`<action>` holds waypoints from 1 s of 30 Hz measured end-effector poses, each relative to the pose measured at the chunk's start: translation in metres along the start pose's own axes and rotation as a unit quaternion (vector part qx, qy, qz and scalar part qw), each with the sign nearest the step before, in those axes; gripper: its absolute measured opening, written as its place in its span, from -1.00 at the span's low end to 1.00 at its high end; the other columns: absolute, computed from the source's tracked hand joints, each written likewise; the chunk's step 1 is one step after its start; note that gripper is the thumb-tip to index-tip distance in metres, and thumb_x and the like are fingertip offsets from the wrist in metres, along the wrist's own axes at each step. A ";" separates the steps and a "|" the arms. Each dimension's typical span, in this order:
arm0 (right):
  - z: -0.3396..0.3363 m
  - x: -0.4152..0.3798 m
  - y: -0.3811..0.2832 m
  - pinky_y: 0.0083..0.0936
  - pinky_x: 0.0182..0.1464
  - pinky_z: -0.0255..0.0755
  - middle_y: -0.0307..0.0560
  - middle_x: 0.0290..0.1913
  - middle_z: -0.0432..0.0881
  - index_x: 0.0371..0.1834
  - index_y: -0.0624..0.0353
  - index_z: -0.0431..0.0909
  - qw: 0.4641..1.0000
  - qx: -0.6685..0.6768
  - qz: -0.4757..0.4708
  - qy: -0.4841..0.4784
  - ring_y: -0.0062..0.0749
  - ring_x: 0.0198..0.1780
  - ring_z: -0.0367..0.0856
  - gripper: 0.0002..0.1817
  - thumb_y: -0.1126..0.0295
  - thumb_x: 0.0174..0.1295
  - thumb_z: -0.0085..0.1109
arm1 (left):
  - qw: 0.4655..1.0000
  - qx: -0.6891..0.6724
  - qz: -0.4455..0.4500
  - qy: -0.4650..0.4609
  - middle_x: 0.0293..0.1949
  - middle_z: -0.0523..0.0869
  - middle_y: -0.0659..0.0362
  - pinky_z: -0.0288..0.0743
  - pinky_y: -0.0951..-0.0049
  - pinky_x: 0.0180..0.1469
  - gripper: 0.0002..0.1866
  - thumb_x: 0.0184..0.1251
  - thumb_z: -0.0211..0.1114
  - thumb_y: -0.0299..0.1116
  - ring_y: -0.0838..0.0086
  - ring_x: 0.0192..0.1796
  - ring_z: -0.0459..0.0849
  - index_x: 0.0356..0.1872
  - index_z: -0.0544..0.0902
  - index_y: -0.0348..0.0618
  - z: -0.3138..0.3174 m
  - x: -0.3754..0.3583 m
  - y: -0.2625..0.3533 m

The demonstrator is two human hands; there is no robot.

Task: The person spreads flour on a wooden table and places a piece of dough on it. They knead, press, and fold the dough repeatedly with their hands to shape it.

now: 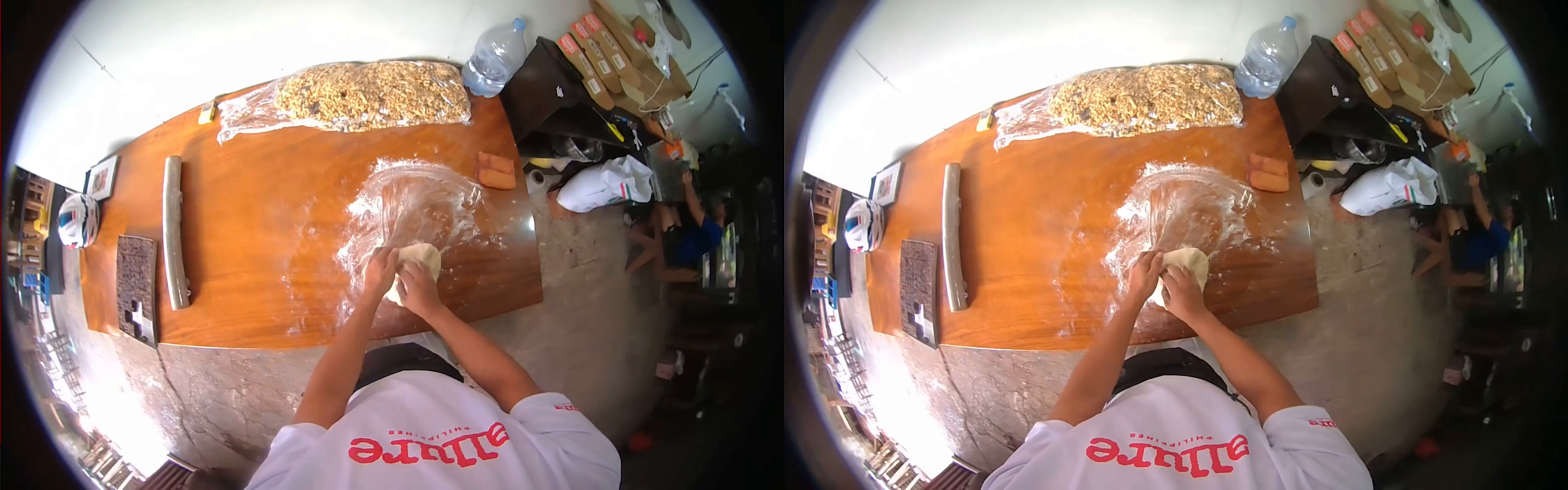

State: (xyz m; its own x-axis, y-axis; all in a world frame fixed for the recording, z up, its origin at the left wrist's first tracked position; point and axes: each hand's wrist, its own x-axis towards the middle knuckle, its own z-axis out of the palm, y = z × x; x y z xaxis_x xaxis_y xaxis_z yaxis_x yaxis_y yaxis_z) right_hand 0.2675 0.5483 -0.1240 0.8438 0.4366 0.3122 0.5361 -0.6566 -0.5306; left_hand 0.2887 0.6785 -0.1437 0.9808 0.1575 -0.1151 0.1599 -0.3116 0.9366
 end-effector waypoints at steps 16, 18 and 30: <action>0.059 0.043 0.056 -0.31 -0.23 0.42 0.21 -0.35 0.64 -0.22 0.45 0.58 0.744 0.331 0.544 -0.202 -0.20 -0.25 0.63 -0.55 0.15 0.19 0.07 | 1.000 -0.006 0.011 0.021 -0.08 0.64 -0.07 0.39 0.20 0.08 -0.71 0.31 0.07 -0.29 0.08 0.00 0.56 -0.16 0.63 -0.29 0.027 0.057 -0.008; 0.069 0.066 0.069 -0.30 -0.22 0.42 0.26 -0.37 0.63 -0.28 0.46 0.59 0.768 0.377 0.505 -0.111 -0.13 -0.26 0.64 -0.52 0.12 0.20 0.03 | 0.996 0.059 0.052 0.033 -0.19 0.65 -0.05 0.40 0.20 0.00 -0.72 0.32 0.04 -0.29 0.07 -0.09 0.57 -0.24 0.62 -0.29 0.027 0.090 -0.008; 0.046 0.225 0.124 -0.38 -0.44 0.45 0.08 -0.40 0.66 -0.34 0.40 0.60 0.696 0.379 0.571 -0.215 -0.16 -0.43 0.64 -0.57 0.18 0.24 -0.06 | 0.995 -0.049 -0.028 0.085 -0.39 0.66 0.00 0.45 0.35 -0.20 -0.69 0.35 0.02 -0.26 0.31 -0.32 0.60 -0.30 0.62 -0.32 0.016 0.196 -0.009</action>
State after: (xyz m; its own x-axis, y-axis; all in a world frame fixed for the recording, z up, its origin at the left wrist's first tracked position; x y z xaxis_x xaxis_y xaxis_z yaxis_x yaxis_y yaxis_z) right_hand 0.5226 0.5932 -0.1558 0.5349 0.1471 -0.8320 -0.7824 -0.2853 -0.5535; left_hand 0.4816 0.6972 -0.1796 0.9363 0.3308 -0.1183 0.1943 -0.2069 0.9589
